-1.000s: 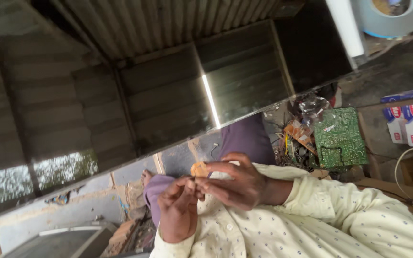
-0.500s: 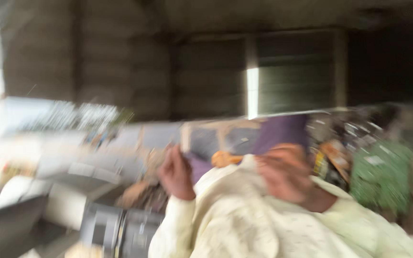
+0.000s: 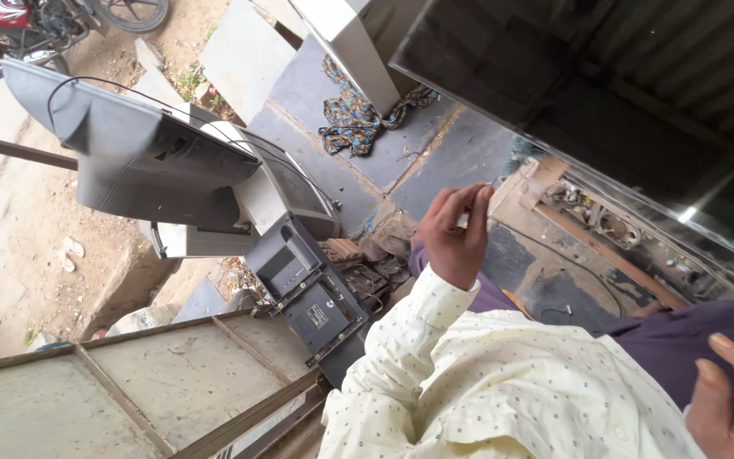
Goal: The person sits and manipulates a small dark electronic component with both hands, pinching and working at its edge for most of the episode, briefly pausing and looking around before resuming. The component stays in hand throughout and no tool is used.
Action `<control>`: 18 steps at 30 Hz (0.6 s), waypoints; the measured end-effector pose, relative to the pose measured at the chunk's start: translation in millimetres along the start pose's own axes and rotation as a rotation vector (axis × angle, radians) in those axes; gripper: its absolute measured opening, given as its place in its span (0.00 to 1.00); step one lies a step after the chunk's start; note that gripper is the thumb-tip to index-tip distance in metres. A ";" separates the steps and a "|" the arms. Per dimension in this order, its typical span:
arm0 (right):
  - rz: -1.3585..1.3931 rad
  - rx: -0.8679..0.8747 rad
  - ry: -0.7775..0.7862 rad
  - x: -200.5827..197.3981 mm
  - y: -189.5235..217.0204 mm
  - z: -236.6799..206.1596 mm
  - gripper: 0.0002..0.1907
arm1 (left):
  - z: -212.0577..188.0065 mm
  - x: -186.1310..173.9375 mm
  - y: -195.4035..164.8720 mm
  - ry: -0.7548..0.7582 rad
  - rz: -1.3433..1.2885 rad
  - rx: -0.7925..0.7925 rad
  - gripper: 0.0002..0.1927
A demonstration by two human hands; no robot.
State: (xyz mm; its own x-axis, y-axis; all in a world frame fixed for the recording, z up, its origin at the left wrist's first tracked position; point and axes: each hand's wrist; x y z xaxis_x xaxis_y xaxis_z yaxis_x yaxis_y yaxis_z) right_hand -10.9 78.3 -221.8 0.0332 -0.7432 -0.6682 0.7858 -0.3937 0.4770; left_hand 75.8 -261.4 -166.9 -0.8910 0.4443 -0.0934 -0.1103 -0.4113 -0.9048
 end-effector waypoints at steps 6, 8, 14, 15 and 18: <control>-0.166 0.251 0.058 56.0 3.3 -9.8 0.18 | 62.4 -31.3 -23.1 0.101 0.151 0.358 0.13; -0.200 0.291 0.104 65.9 1.8 -7.4 0.18 | 75.7 -36.6 -22.2 0.097 0.195 0.362 0.10; -0.297 0.355 0.353 95.2 -17.0 19.9 0.16 | 99.4 -45.4 17.7 0.066 0.523 0.081 0.16; -0.310 0.366 0.405 99.3 -20.0 25.5 0.16 | 99.8 -46.2 25.3 0.071 0.525 0.061 0.18; -0.347 0.388 0.560 114.4 -27.1 39.8 0.16 | 99.9 -52.2 47.2 0.044 0.519 0.033 0.12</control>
Point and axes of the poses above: each hand's wrist, its own z-axis towards the middle knuckle, its own x-axis out of the palm, y = z × x, and after that the axes turned 8 degrees about -z, right-handed
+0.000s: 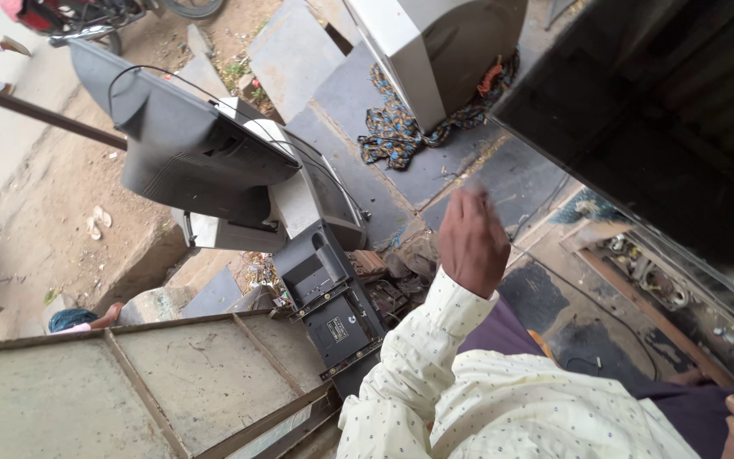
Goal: The person sits and manipulates a small dark electronic component with both hands, pinching and working at its edge for most of the episode, briefly pausing and looking around before resuming. The component stays in hand throughout and no tool is used.
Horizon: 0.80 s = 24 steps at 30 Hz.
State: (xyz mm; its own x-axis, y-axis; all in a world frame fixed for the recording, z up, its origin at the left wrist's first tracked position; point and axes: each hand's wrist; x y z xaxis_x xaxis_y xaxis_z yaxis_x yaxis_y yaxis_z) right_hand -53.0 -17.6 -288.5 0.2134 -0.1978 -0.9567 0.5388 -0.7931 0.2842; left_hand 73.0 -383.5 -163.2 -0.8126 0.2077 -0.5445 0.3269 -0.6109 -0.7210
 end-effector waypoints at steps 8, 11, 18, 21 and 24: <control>-0.037 -0.048 0.121 5.2 8.9 24.4 0.14 | 18.4 7.0 16.2 0.039 0.036 -0.203 0.07; -0.034 -0.067 0.115 7.5 8.7 24.8 0.14 | 31.0 9.1 19.7 -0.160 -0.430 -0.123 0.18; -0.004 -0.119 0.046 -2.4 15.4 26.7 0.13 | 89.3 23.2 42.0 0.024 -1.026 -0.389 0.20; 0.016 -0.144 0.012 -27.0 28.6 22.5 0.12 | 109.5 20.4 44.8 0.072 -1.031 -0.373 0.19; 0.031 -0.171 -0.022 -40.6 38.5 18.8 0.12 | 124.2 11.8 39.8 0.113 -1.008 -0.272 0.18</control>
Point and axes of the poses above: each hand's wrist, its own z-axis towards the middle knuckle, its own x-axis out of the palm, y = z × x, and after that the axes turned 8 degrees about -z, right-handed
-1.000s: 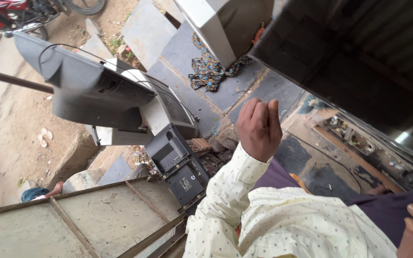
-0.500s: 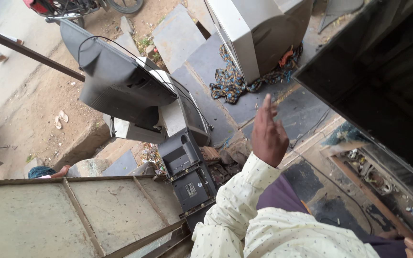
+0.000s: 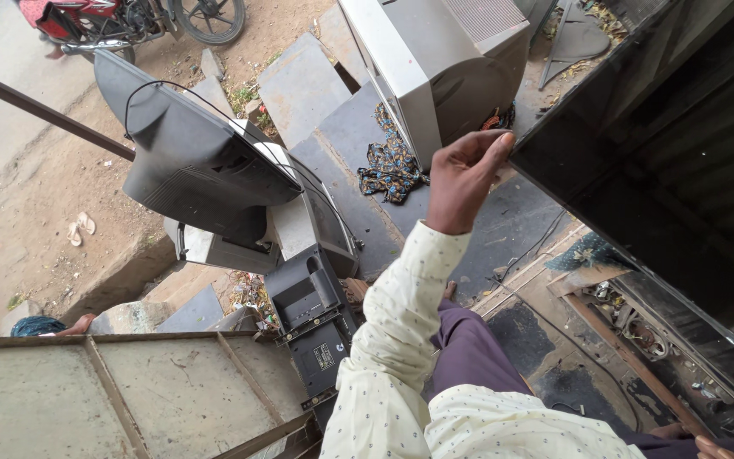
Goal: The person sits and manipulates a small dark electronic component with both hands, pinching and working at its edge for most of the episode, briefly pausing and looking around before resuming. The component stays in hand throughout and no tool is used.
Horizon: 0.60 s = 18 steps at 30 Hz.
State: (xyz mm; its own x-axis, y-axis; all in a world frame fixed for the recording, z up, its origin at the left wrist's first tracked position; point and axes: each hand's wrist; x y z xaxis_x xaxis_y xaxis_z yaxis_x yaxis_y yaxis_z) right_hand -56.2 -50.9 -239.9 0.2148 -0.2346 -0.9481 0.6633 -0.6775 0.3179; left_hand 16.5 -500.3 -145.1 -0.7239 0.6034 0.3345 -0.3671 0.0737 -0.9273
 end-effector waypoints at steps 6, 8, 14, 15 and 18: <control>0.045 -0.081 -0.097 18.4 -11.2 -9.3 0.11 | 9.4 -0.8 -39.9 0.129 0.471 0.103 0.13; 0.071 -0.120 -0.146 19.4 -16.8 -19.4 0.10 | 12.0 1.7 -49.7 0.152 0.558 0.162 0.12; 0.081 -0.148 -0.158 -3.4 -19.3 -39.9 0.09 | 13.1 10.4 -64.4 0.190 0.637 0.159 0.10; 0.088 -0.183 -0.234 -7.4 -16.1 -43.5 0.10 | 13.8 12.0 -67.0 0.191 0.645 0.140 0.09; 0.112 -0.196 -0.313 -16.8 -12.0 -48.9 0.11 | 12.7 17.9 -74.9 0.225 0.759 0.174 0.09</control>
State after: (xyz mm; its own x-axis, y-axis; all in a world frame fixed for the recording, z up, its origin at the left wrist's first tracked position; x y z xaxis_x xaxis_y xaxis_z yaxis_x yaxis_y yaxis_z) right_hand -32.7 -4.6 -228.3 0.0840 -0.5217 -0.8490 0.7793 -0.4966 0.3823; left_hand 23.6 -505.1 -67.5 -0.6841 0.5859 -0.4344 0.0781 -0.5333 -0.8423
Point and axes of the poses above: each hand's wrist, its own z-axis towards the middle knuckle, its own x-axis out of the palm, y = z × x, and after that the axes turned 8 degrees about -z, right-handed
